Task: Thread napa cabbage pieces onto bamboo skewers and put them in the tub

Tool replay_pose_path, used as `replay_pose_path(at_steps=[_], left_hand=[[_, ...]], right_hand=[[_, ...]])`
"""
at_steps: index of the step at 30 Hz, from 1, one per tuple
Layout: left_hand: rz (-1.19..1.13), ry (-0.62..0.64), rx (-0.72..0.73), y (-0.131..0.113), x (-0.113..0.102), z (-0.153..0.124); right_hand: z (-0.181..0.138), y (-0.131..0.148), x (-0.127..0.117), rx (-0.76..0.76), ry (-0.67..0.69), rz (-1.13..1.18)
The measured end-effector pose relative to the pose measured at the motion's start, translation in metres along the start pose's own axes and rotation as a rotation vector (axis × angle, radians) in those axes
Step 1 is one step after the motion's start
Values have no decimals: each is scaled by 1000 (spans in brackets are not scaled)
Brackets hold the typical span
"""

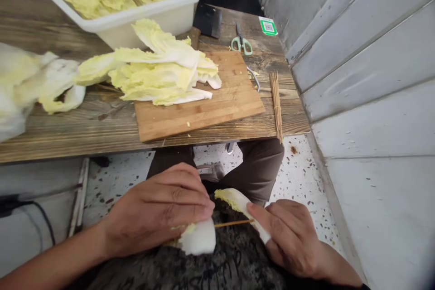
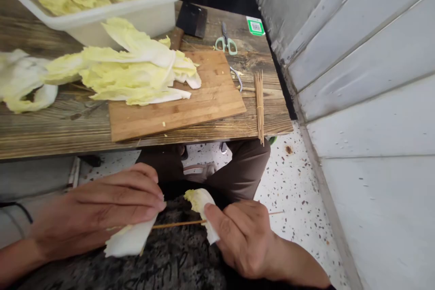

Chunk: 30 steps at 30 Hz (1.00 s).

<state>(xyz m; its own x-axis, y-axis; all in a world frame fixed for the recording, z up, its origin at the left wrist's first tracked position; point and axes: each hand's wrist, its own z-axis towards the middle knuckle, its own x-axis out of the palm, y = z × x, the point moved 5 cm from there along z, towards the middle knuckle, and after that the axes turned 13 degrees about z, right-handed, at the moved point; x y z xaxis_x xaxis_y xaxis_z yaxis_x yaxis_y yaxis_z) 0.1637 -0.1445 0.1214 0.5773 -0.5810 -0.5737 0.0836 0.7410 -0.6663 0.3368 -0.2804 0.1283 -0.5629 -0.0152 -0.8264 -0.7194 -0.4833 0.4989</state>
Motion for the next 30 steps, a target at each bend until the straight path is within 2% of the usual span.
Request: replay_pose_path(at_steps=[5,9,14,17,20,25,30], left_hand=[[-34,11,24,-2,0,-2],[-34,50,-81,-3,1,-17],[190,-72,-217,-16,5,-37],[299,-138,-255,-27,7,-41],[364,-107,-275,-32,6,-40],[501,-16,-252,-33,5,-41],[549,-73,-244,-37,7,-41]], right_hand=[[1,0,0,-30,-3,5],[-1,0,2,-74,-42,41],[-1,0,3,-65,-30,37],[-1,1,4,-51,42,10],[-3,2,4,-40,111,-25],[-1,7,3,-57,128,-46],[7,10,3,-69,97,-66]])
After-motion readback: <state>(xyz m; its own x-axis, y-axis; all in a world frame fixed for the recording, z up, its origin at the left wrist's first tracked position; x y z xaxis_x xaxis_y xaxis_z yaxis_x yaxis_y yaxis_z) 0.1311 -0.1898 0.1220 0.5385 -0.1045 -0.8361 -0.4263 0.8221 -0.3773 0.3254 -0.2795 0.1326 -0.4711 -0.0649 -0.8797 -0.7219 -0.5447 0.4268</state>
